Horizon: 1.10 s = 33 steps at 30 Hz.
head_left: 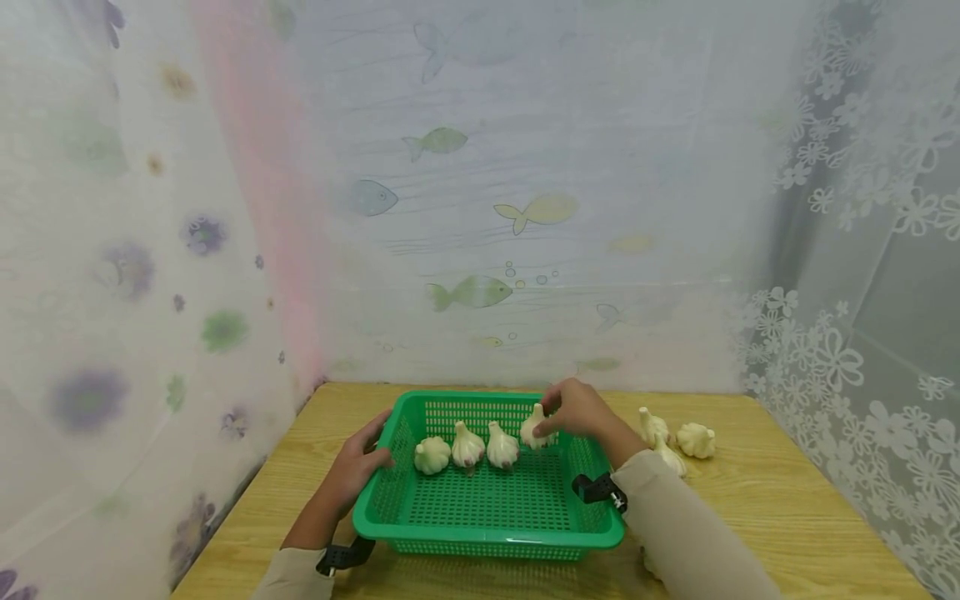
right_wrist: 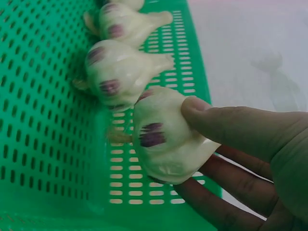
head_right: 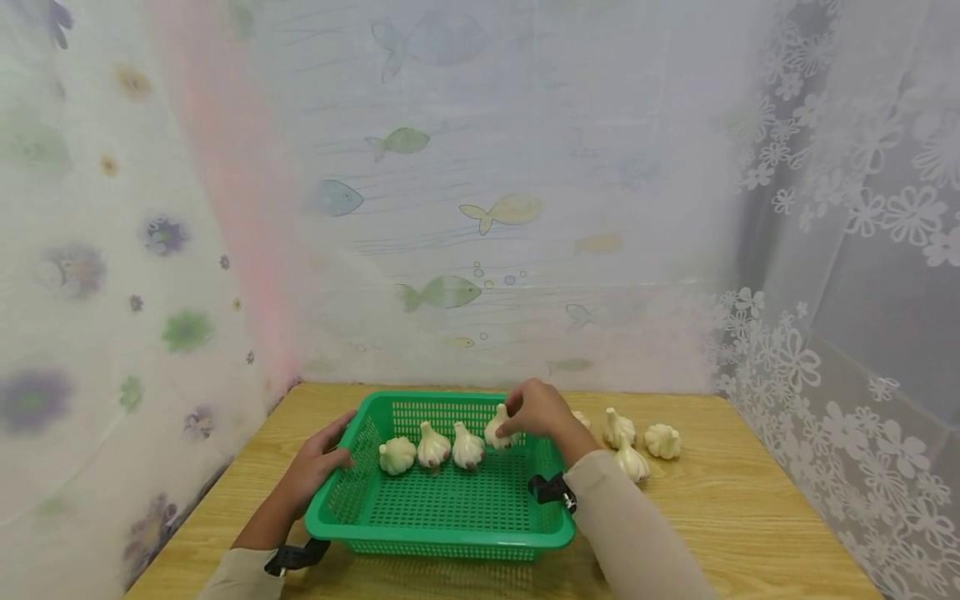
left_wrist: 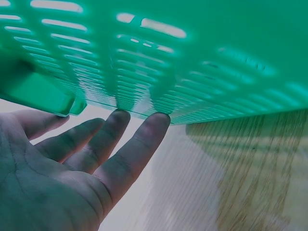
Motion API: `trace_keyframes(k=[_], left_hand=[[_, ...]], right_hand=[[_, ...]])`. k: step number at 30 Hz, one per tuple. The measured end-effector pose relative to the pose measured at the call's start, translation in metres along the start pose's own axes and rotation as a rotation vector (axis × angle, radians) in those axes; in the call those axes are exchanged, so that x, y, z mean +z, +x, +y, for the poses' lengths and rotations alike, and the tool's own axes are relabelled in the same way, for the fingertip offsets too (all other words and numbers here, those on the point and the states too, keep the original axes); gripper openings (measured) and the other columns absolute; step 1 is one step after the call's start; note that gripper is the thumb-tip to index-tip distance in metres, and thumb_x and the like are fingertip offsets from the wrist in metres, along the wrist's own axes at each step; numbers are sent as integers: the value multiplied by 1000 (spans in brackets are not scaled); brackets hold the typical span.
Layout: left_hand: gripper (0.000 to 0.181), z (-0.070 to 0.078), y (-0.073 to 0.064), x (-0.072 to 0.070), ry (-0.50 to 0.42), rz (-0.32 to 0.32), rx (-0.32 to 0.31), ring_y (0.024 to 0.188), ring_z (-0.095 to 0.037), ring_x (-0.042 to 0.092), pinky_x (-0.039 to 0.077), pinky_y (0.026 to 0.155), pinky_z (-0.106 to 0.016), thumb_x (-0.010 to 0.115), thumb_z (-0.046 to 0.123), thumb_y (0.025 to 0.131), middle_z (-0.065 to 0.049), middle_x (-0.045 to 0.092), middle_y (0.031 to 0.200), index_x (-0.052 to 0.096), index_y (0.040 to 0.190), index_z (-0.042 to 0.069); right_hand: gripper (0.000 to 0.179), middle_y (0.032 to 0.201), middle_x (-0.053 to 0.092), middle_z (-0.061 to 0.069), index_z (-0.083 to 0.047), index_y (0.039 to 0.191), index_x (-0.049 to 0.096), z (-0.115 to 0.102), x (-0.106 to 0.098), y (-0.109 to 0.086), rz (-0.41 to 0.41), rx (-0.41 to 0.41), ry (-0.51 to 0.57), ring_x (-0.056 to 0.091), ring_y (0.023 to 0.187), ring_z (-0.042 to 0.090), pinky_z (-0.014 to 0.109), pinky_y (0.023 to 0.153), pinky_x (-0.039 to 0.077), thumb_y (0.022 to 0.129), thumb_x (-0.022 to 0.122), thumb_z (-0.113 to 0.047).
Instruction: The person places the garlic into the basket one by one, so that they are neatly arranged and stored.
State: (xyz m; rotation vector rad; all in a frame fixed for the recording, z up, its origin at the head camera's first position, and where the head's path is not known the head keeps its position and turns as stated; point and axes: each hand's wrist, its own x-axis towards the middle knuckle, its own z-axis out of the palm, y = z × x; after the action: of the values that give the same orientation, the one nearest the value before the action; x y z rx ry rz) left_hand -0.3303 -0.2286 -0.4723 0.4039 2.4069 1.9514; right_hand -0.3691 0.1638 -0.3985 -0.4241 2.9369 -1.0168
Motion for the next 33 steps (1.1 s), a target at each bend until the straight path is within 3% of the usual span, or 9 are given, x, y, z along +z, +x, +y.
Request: trace_keyframes(k=[11,20,28,33], left_hand=[[85,-2,3,0,14,10,1,144,-45,43,51,91,-39,58,-1,87,-21,34,165,27,165,13],[85,-1,3,1,24,20,-8,143,-44,45,51,91,-38,58,-1,87,-21,36,164,28,165,16],[85,-1,2,2,19,22,-6,144,-43,44,51,91,-38,57,-2,87,-21,35,165,28,165,16],[85,-1,2,2,20,22,-2,145,-44,42,51,92,-39,56,-2,87,-22,33,165,26,165,15]], right_hand=[[40,106,76,-4,-19,110,80,1,13,-2,-8,77,-133,70,96,18,45,84,56,75,93,-32],[27,98,76,-13,-29,97,82,1,17,1,-10,74,-218,68,90,13,49,90,51,75,92,-39],[18,89,75,-17,-32,90,81,2,21,1,-16,53,-264,66,86,10,58,101,39,76,91,-38],[16,87,74,-17,-31,90,82,1,22,-2,-14,33,-291,65,83,9,59,101,39,77,90,-35]])
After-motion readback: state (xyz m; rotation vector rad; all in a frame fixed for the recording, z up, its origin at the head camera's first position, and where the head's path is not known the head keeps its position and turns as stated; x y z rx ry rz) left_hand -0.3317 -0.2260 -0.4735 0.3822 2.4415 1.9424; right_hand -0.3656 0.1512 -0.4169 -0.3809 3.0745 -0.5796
